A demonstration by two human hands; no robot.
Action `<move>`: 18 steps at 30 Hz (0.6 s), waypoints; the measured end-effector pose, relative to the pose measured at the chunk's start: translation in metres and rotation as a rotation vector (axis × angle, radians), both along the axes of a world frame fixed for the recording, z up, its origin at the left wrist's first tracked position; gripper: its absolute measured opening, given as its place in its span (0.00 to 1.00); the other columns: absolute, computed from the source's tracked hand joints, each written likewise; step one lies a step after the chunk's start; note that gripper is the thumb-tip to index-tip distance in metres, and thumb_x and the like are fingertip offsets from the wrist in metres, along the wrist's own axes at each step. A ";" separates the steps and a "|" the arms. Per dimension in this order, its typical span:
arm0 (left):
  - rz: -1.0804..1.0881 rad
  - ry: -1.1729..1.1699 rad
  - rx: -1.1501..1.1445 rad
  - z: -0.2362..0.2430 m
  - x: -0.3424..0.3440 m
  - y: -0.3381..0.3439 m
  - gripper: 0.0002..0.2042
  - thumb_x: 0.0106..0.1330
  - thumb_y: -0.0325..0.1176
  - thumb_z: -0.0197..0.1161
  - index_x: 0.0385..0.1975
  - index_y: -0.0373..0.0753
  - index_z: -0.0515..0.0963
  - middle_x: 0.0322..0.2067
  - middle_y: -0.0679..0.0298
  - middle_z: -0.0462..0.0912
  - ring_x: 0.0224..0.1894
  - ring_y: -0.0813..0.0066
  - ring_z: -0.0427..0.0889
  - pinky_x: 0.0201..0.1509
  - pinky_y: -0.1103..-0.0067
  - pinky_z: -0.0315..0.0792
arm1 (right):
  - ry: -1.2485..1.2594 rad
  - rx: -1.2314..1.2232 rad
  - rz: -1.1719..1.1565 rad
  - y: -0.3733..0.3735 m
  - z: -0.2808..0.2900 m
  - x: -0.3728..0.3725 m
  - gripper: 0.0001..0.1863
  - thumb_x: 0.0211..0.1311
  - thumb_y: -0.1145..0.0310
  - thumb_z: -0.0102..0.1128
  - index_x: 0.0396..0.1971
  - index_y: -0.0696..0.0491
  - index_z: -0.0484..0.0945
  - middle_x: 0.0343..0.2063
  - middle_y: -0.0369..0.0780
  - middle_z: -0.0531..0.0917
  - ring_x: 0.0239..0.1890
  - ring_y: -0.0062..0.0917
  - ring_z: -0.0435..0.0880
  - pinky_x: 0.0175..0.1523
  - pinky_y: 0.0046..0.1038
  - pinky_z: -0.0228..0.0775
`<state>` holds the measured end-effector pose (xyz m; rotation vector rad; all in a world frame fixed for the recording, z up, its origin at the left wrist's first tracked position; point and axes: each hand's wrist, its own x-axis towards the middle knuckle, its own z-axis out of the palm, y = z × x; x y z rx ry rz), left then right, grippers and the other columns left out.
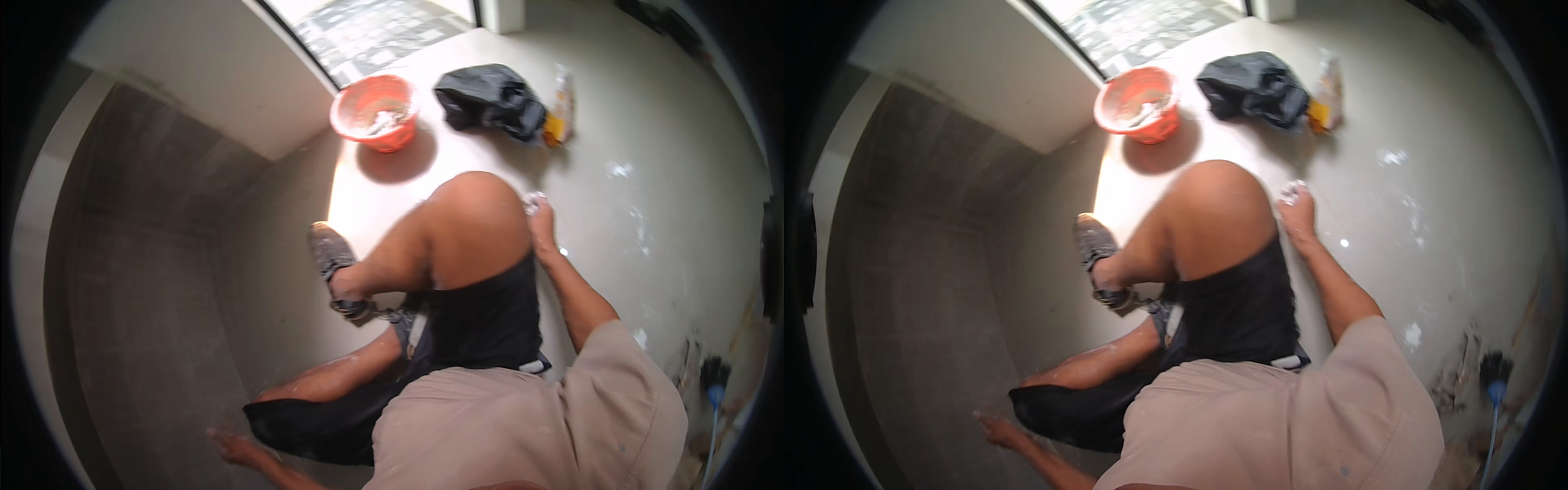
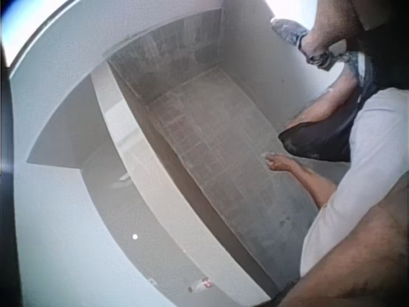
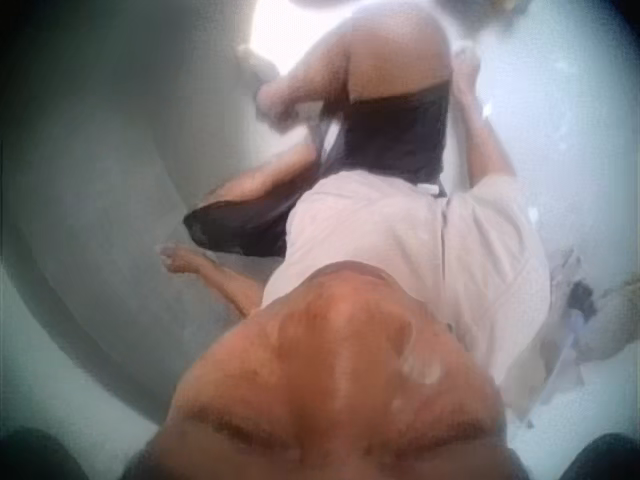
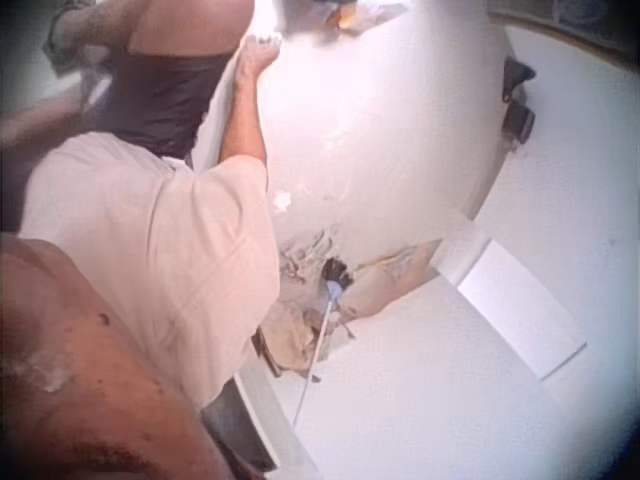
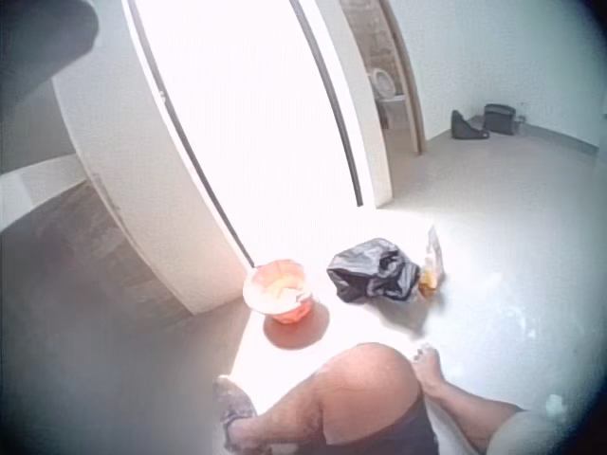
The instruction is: The person applies grout to a tiled wall using a putty knife and their hands, then cleans a bucket and tools in a kitchen sink.
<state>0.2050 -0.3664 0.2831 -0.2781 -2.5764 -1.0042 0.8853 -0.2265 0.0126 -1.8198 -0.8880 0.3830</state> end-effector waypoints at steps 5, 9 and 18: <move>-0.594 0.164 0.264 0.015 -0.005 0.009 0.19 0.75 0.41 0.51 0.53 0.34 0.79 0.25 0.60 0.80 0.19 0.76 0.70 0.23 0.78 0.67 | -0.002 -0.131 -0.095 -0.028 0.023 0.024 0.14 0.55 0.71 0.55 0.39 0.57 0.82 0.33 0.49 0.85 0.37 0.40 0.85 0.48 0.36 0.76; -0.609 0.112 0.255 0.035 0.061 0.023 0.17 0.74 0.38 0.52 0.52 0.35 0.80 0.23 0.62 0.80 0.19 0.80 0.69 0.23 0.80 0.66 | 0.054 -0.188 -0.153 -0.042 0.002 0.064 0.15 0.57 0.72 0.53 0.43 0.57 0.81 0.34 0.49 0.86 0.33 0.38 0.85 0.47 0.38 0.76; -0.810 0.074 0.091 0.067 0.072 0.055 0.17 0.72 0.45 0.60 0.42 0.37 0.85 0.32 0.63 0.84 0.31 0.74 0.80 0.35 0.76 0.75 | 0.376 -0.079 -0.351 -0.086 -0.075 0.169 0.16 0.69 0.65 0.53 0.52 0.53 0.80 0.40 0.44 0.82 0.34 0.31 0.80 0.28 0.33 0.78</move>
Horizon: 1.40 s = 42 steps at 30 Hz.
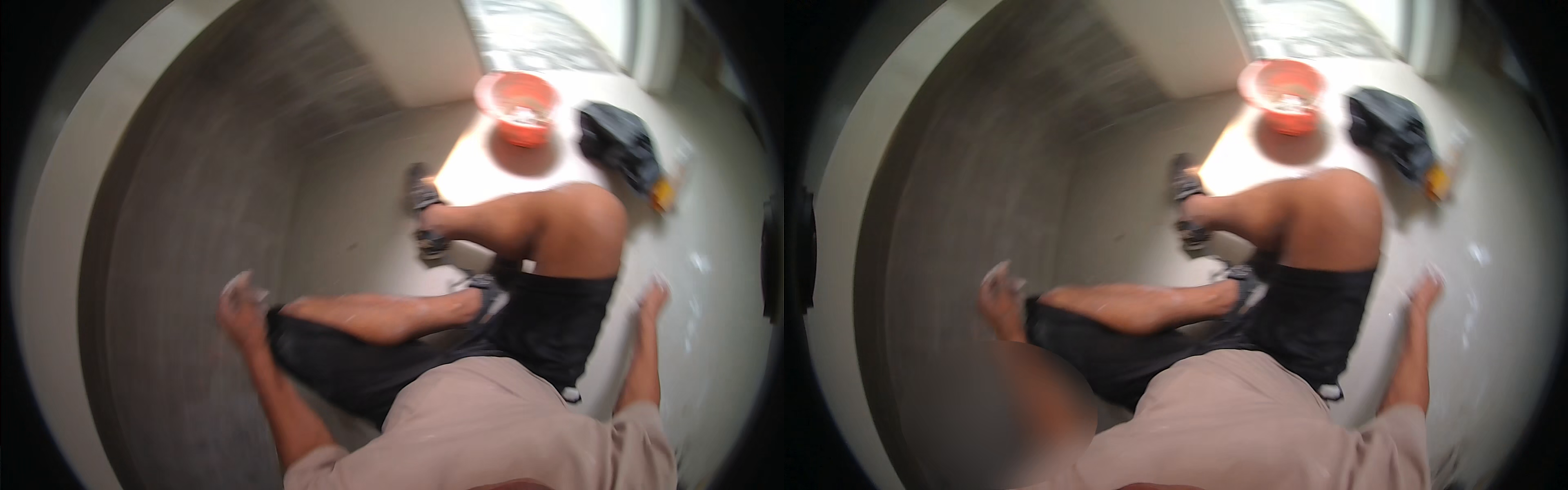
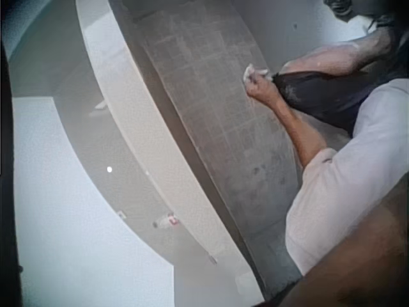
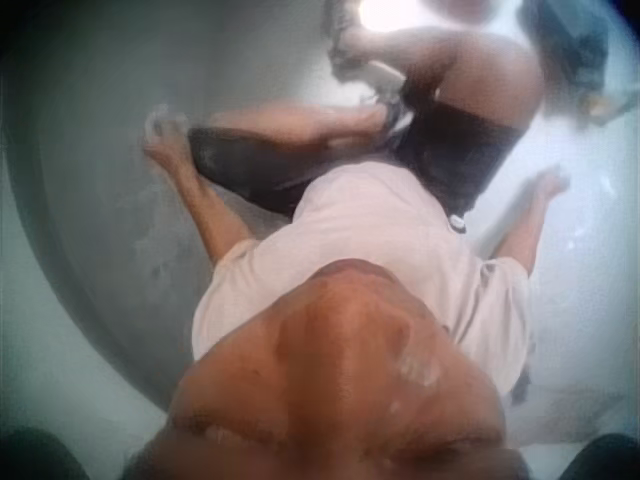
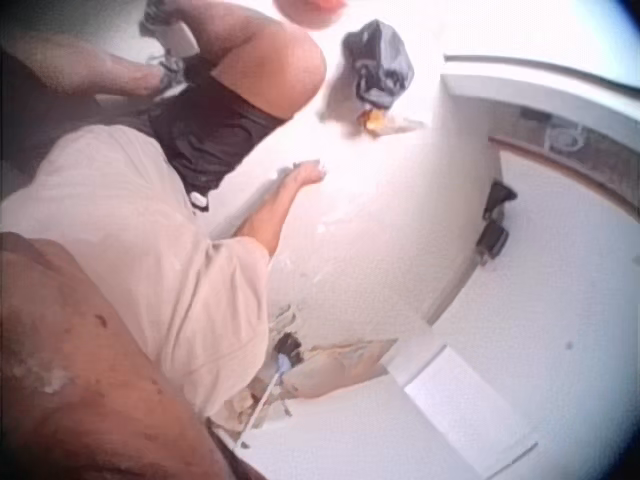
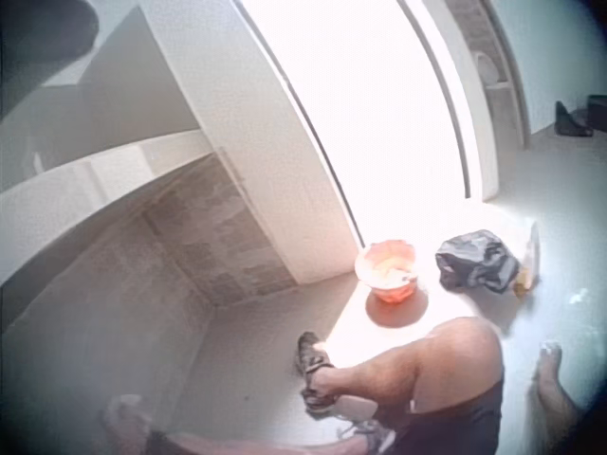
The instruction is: The person applies grout to a tiled wall using a putty knife and their hands, then cleans a bucket and tools in a kitchen sink.
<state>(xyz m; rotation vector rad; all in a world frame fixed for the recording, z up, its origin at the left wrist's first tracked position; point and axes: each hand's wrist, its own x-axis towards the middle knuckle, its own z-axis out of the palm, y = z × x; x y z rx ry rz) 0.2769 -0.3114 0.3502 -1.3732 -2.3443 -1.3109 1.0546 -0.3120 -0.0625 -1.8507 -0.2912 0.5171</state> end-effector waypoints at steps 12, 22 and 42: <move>-0.619 0.295 -0.321 0.050 0.070 0.018 0.19 0.66 0.21 0.48 0.54 0.41 0.80 0.30 0.62 0.83 0.27 0.73 0.79 0.38 0.76 0.75 | -0.605 -0.903 -0.114 -0.151 -0.076 0.161 0.28 0.61 0.54 0.57 0.56 0.57 0.76 0.43 0.54 0.83 0.44 0.49 0.83 0.50 0.44 0.77; -0.796 0.783 -0.603 0.090 0.173 0.143 0.09 0.67 0.39 0.62 0.35 0.39 0.81 0.31 0.52 0.85 0.39 0.51 0.85 0.44 0.61 0.76 | -0.541 -0.672 0.362 -0.079 0.003 0.035 0.25 0.61 0.57 0.58 0.53 0.57 0.77 0.41 0.52 0.83 0.42 0.45 0.83 0.49 0.42 0.76; -0.921 1.062 -0.841 0.031 0.360 0.307 0.12 0.63 0.36 0.60 0.44 0.47 0.84 0.35 0.55 0.87 0.42 0.57 0.86 0.45 0.64 0.78 | -0.297 -0.676 0.765 -0.091 0.032 0.047 0.19 0.61 0.62 0.60 0.46 0.58 0.79 0.36 0.48 0.83 0.38 0.38 0.83 0.46 0.37 0.75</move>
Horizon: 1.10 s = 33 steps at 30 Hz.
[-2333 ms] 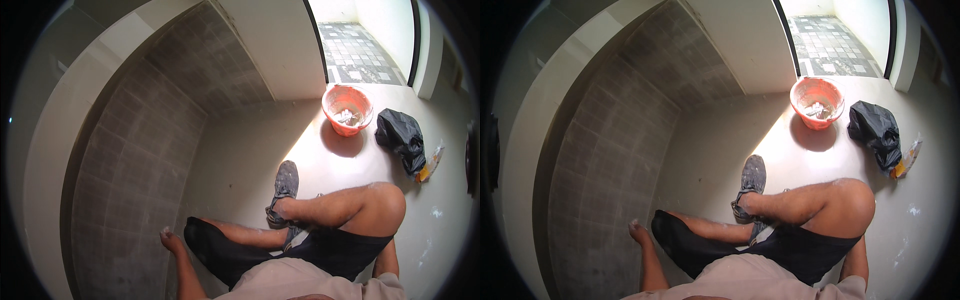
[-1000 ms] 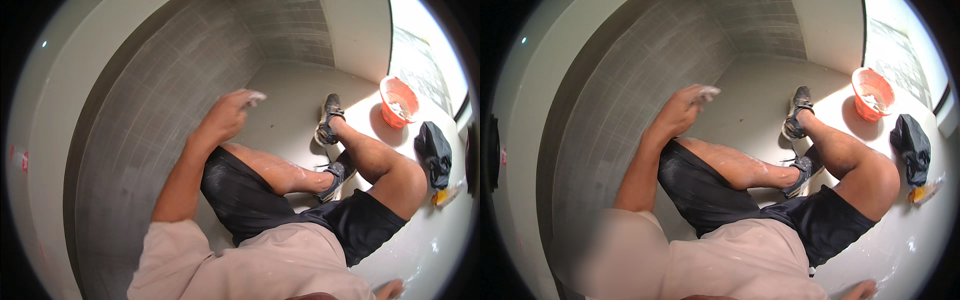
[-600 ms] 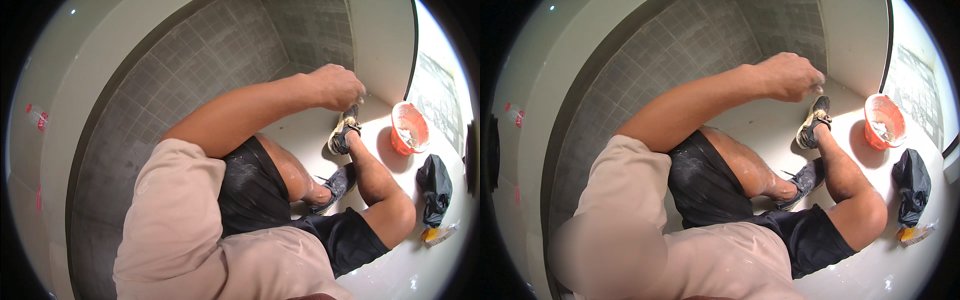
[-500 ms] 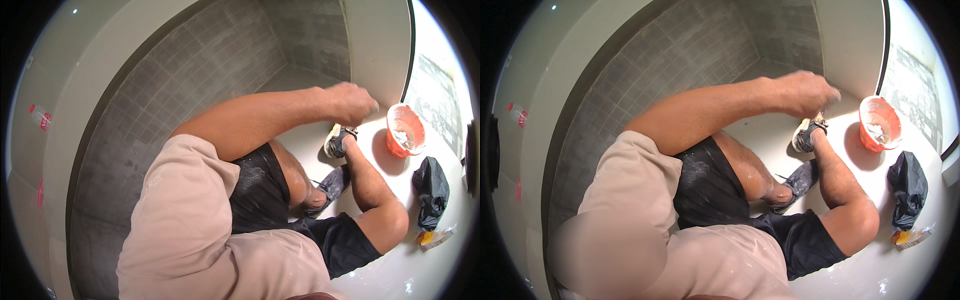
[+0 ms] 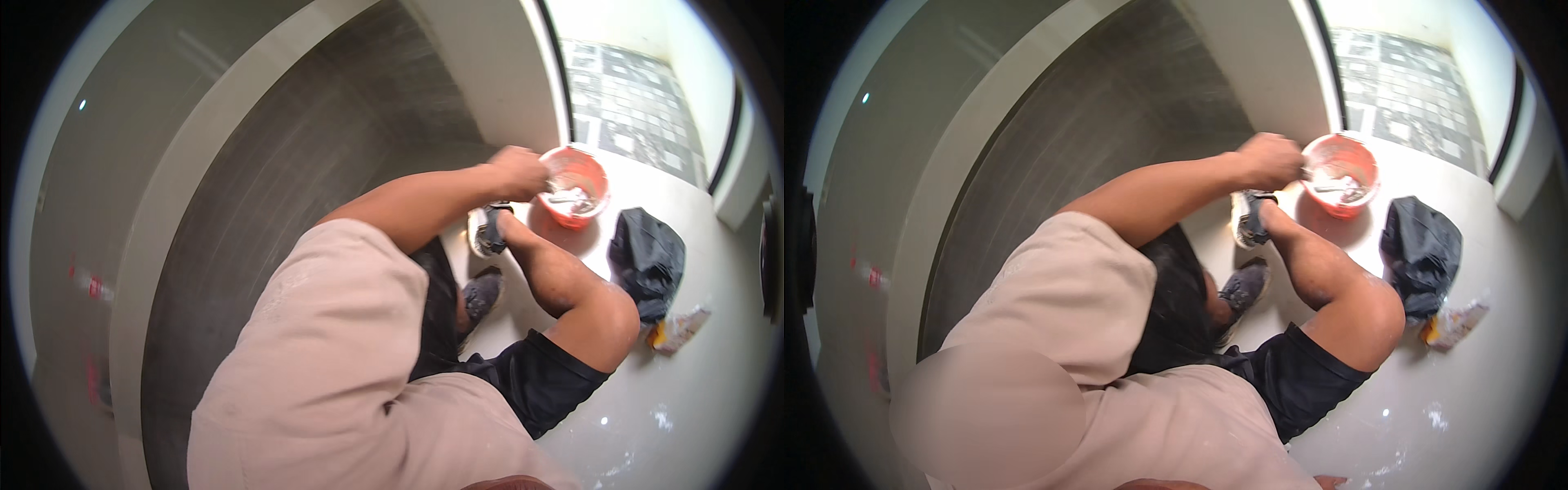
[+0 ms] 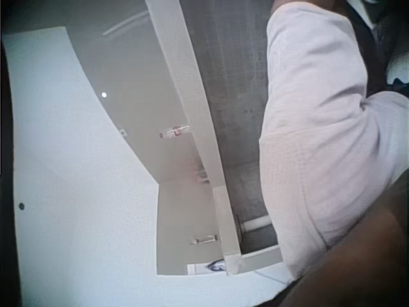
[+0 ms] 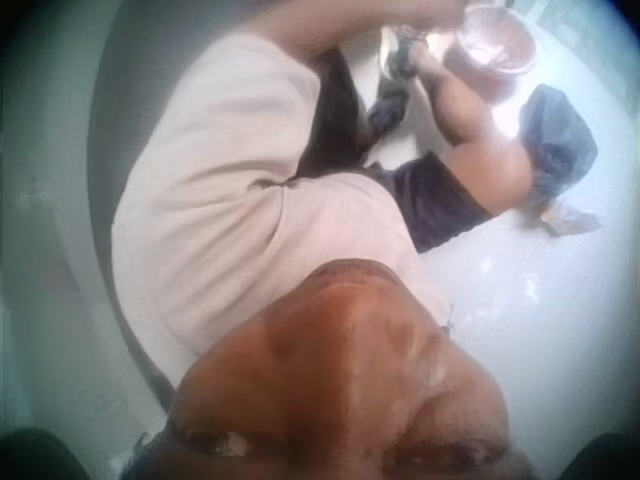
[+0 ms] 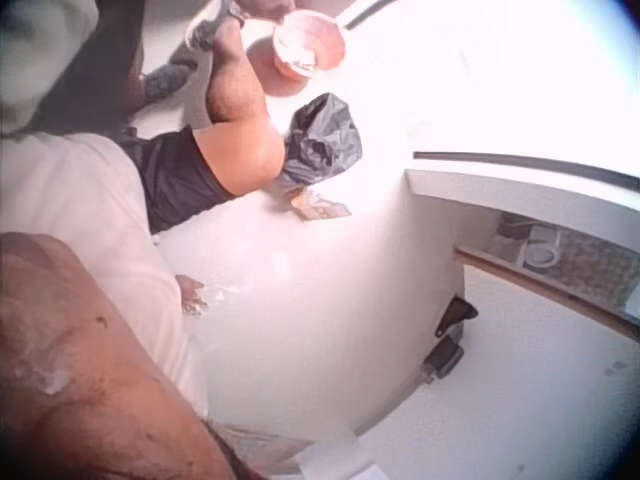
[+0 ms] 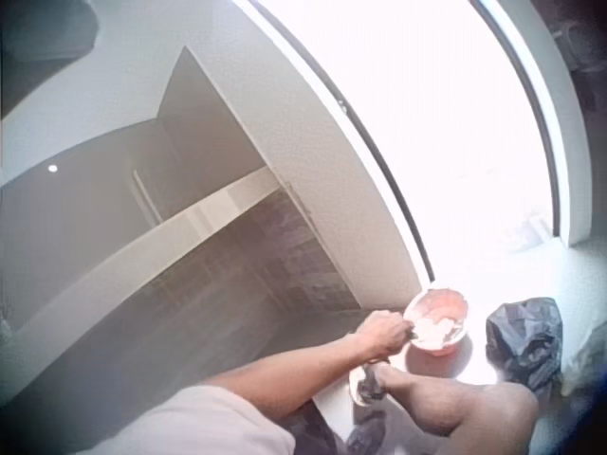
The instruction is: The person applies grout to a tiled wall using a putty knife and their hands, then cleans a bucket and tools in a kitchen sink.
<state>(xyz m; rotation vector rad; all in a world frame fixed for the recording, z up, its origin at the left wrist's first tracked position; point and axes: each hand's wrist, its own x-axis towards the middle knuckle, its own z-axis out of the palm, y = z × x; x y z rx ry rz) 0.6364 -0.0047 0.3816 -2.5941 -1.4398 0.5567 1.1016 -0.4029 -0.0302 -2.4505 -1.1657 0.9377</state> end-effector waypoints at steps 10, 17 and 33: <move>0.442 0.149 0.200 0.003 -0.168 0.006 0.08 0.65 0.27 0.52 0.39 0.38 0.77 0.40 0.50 0.86 0.45 0.50 0.85 0.48 0.61 0.79 | 0.124 -0.070 -0.036 -0.042 0.023 0.000 0.16 0.60 0.64 0.61 0.43 0.59 0.80 0.34 0.47 0.84 0.36 0.35 0.82 0.45 0.35 0.74; 0.400 0.164 -0.025 -0.039 -0.188 0.070 0.12 0.67 0.40 0.60 0.41 0.38 0.83 0.45 0.52 0.85 0.47 0.50 0.84 0.51 0.60 0.77 | 0.127 -0.129 0.057 0.004 0.042 0.008 0.14 0.60 0.66 0.62 0.41 0.59 0.81 0.32 0.45 0.84 0.35 0.32 0.82 0.44 0.33 0.74; 0.829 -0.591 -0.560 -0.134 -0.327 0.074 0.15 0.68 0.32 0.53 0.51 0.36 0.79 0.49 0.51 0.84 0.54 0.55 0.81 0.59 0.66 0.72 | 0.144 -0.119 0.580 0.320 0.244 -0.123 0.09 0.60 0.70 0.63 0.35 0.60 0.82 0.28 0.43 0.84 0.32 0.27 0.82 0.42 0.30 0.73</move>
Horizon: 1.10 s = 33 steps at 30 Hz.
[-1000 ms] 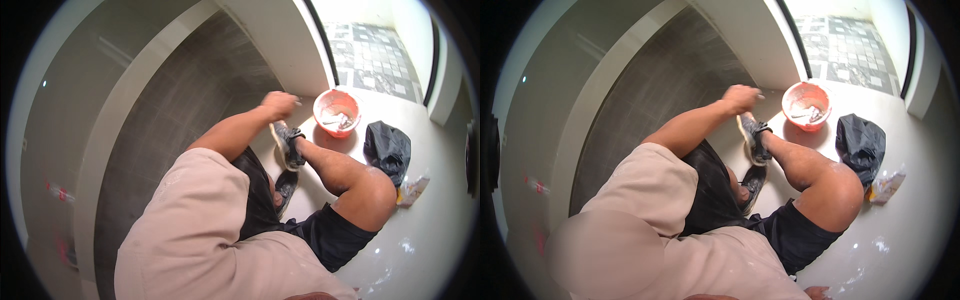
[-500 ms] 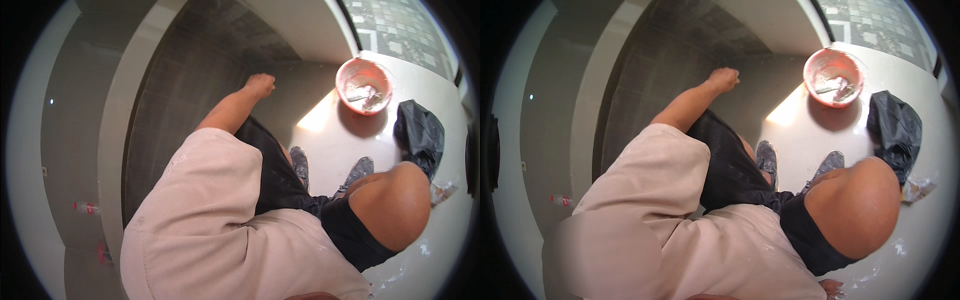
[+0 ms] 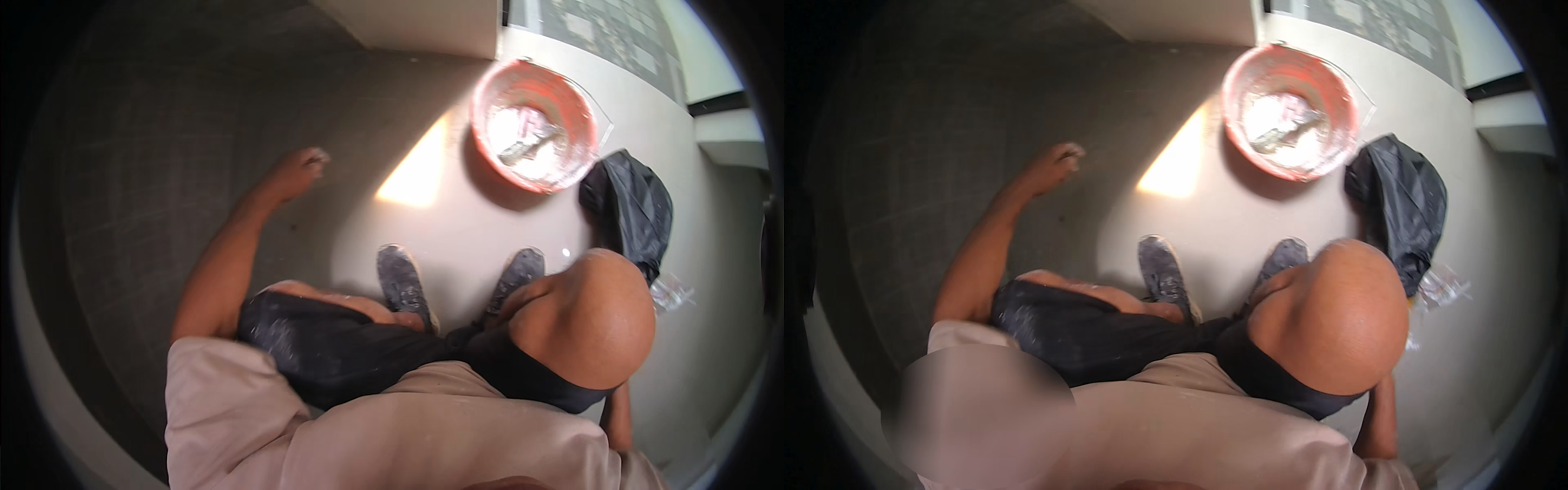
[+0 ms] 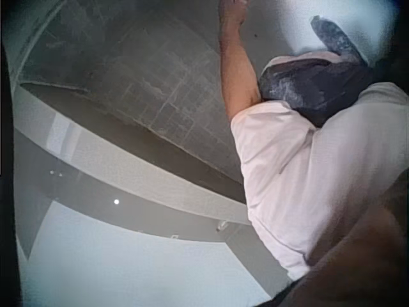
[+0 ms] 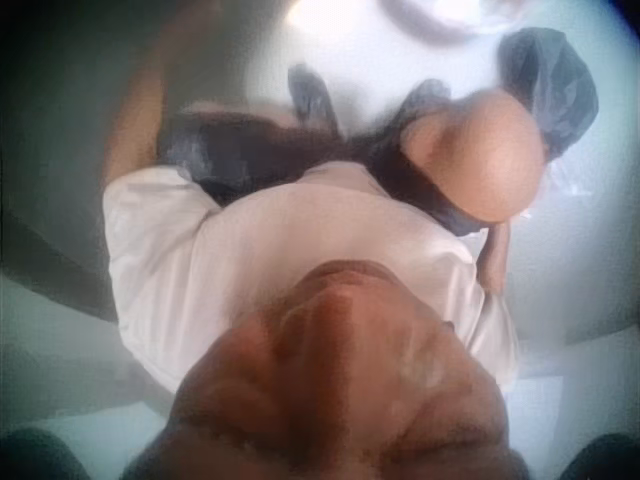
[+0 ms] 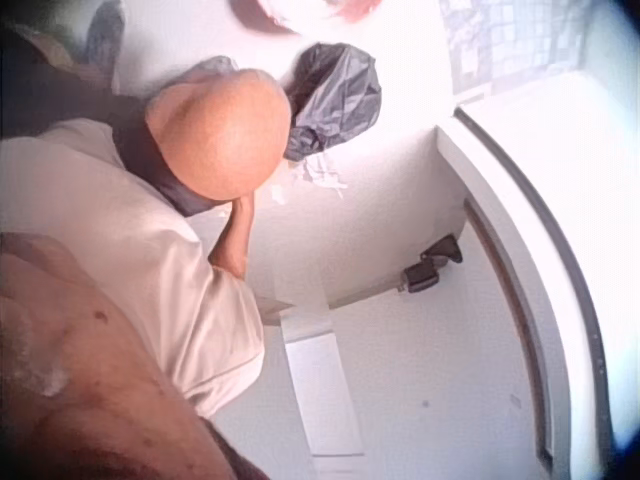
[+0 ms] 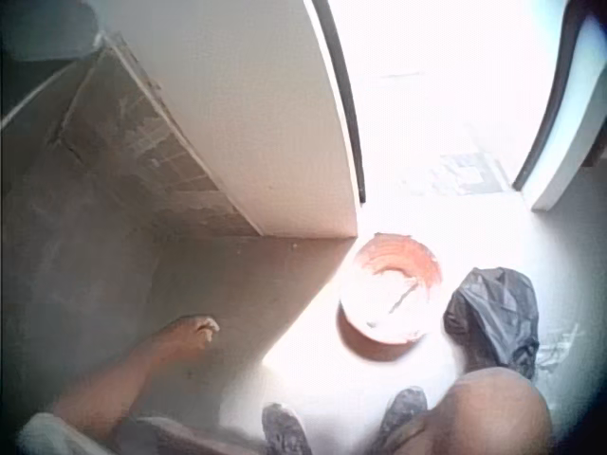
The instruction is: The person applies grout to a tiled wall using a putty knife and their hands, then cleans a bucket and tools in a kitchen sink.
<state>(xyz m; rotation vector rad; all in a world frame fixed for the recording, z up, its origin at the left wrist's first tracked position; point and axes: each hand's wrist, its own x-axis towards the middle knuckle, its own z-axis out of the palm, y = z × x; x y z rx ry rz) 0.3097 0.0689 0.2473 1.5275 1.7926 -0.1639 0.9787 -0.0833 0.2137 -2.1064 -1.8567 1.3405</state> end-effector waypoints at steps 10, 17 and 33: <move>0.051 0.362 -0.219 -0.056 -0.091 -0.042 0.15 0.71 0.34 0.54 0.51 0.32 0.76 0.48 0.49 0.83 0.53 0.54 0.82 0.57 0.66 0.73 | 0.453 -0.131 -0.093 0.283 0.009 -0.174 0.12 0.71 0.70 0.54 0.44 0.59 0.84 0.29 0.36 0.82 0.26 0.18 0.76 0.30 0.22 0.70; 0.079 -0.102 0.066 -0.092 0.017 0.001 0.14 0.70 0.30 0.56 0.52 0.31 0.76 0.48 0.51 0.84 0.52 0.60 0.83 0.57 0.72 0.73 | 0.569 -0.655 -0.539 0.345 -0.128 -0.218 0.09 0.65 0.80 0.41 0.31 0.59 0.73 0.18 0.40 0.75 0.12 0.19 0.68 0.15 0.25 0.61; 0.458 0.048 0.344 -0.175 -0.019 -0.031 0.13 0.71 0.31 0.57 0.51 0.32 0.78 0.48 0.55 0.83 0.50 0.66 0.83 0.55 0.71 0.75 | 0.530 -0.642 -0.841 0.339 -0.131 -0.236 0.07 0.67 0.76 0.42 0.34 0.55 0.73 0.19 0.36 0.75 0.11 0.16 0.64 0.16 0.21 0.54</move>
